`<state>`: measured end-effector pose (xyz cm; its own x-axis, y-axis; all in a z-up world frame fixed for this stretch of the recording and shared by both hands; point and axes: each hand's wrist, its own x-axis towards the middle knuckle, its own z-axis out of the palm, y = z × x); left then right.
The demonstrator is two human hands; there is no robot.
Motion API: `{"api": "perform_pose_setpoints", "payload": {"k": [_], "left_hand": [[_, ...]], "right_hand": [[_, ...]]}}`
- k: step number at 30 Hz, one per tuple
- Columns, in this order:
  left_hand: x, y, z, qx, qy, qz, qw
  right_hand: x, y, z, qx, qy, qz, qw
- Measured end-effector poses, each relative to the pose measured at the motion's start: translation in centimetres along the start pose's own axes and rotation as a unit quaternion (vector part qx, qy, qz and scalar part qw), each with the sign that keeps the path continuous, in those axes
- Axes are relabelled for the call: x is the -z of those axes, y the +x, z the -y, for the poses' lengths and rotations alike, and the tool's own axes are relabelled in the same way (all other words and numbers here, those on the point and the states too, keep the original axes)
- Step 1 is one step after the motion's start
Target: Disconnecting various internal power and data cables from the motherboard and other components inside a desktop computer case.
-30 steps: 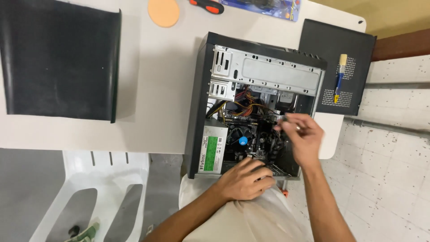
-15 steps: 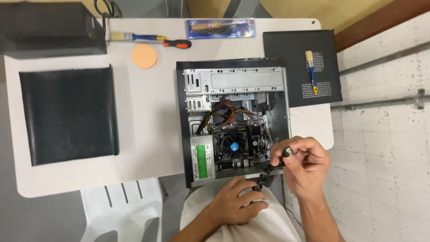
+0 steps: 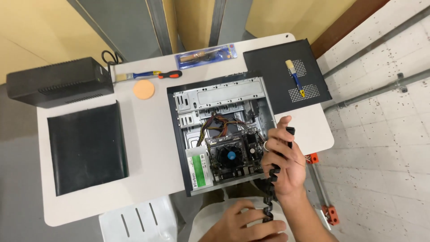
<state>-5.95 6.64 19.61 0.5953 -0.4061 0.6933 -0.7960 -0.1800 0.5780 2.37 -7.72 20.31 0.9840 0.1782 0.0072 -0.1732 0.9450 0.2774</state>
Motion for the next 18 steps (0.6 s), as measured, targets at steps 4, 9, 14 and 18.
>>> {"api": "perform_pose_setpoints", "payload": {"k": [4, 9, 14, 18], "left_hand": [[-0.8, -1.4, -1.2, 0.209, -0.158, 0.059, 0.963], [-4.6, 0.6, 1.4, 0.3, -0.281, -0.423, 0.808], [-4.7, 3.6, 3.1, 0.498, -0.504, -0.443, 0.549], [-7.3, 4.2, 2.8, 0.464, -0.492, -0.435, 0.595]], "right_hand": [[-1.0, -0.7, 1.5, -0.026, -0.007, 0.041, 0.999], [-0.7, -2.6, 4.7, 0.058, -0.259, 0.055, 0.963], [-1.9, -5.1, 5.1, 0.124, -0.588, 0.111, 0.792], [-1.9, -6.6, 5.5, 0.13, -0.731, 0.179, 0.645]]}}
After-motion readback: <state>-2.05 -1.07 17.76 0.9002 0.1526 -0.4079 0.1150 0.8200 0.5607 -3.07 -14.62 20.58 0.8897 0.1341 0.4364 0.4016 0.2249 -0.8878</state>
